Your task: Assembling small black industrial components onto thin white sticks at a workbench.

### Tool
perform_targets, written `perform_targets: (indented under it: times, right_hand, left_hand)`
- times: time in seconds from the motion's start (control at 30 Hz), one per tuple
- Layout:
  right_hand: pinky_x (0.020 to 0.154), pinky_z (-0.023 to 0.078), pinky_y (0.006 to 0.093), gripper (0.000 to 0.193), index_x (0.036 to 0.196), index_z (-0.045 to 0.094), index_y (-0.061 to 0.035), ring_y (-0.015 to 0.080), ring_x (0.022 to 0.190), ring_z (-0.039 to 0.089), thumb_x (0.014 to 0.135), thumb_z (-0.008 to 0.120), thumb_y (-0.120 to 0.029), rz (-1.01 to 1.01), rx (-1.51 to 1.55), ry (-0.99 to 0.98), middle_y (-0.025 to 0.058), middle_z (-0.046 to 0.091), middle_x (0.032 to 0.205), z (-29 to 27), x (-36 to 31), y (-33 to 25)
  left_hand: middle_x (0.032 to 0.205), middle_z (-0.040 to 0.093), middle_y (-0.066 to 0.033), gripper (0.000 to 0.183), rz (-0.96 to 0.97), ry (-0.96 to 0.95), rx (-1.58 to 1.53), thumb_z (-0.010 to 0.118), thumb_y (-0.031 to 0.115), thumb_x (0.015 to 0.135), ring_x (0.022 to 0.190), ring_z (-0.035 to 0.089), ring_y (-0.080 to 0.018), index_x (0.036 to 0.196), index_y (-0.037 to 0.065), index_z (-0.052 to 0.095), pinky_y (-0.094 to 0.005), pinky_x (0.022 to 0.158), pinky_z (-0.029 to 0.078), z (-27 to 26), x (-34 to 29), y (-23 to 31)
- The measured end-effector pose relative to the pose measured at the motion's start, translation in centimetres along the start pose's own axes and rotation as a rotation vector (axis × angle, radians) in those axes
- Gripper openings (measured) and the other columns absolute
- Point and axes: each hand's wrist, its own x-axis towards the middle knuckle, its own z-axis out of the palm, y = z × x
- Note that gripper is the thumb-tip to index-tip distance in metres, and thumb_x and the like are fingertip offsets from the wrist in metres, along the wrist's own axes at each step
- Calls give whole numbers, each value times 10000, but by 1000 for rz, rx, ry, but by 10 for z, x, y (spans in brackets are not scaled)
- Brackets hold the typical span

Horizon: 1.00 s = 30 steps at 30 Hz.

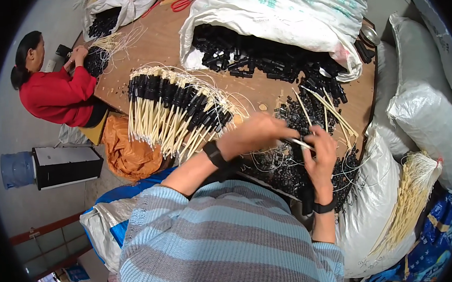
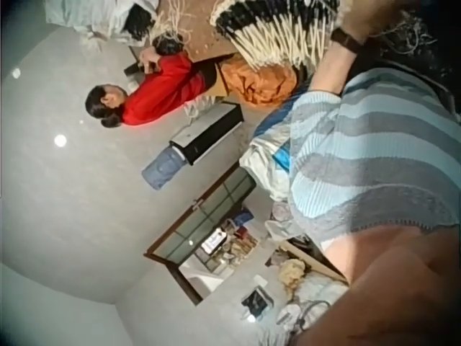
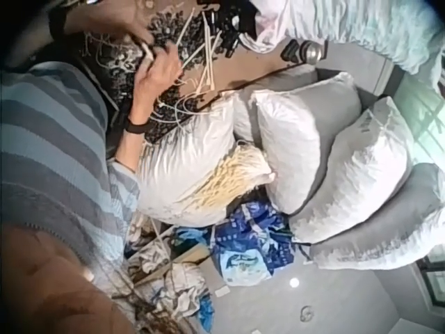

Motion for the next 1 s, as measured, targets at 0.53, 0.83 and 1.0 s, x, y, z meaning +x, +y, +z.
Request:
perform_targets:
  times: [0.53,0.83,1.0]
  right_hand:
    - [497,455,353,250,973,648,-73,268,551,593,742,743,-93,282,270,-196,107,580,631,32,5,-32]
    - [485,461,335,139,901,697,-72,260,500,608,770,651,-66,259,156,-121,128,606,598,33,7,-26]
    - [472,469,367,157,916,686,-74,289,526,619,760,673,-81,231,171,-130,137,624,628,35,9,-23]
  left_hand:
    - [709,626,31,234,-762,323,-817,651,27,784,569,533,-48,1015,-4,672,-237,496,431,27,-18,-8]
    - [869,669,-141,354,-452,293,22,559,-22,709,831,628,-350,1045,57,640,-411,751,505,23,-32,-16]
    - [927,671,-135,386,-442,185,10,553,-45,689,889,634,-328,1045,68,647,-410,763,504,21,-28,-12]
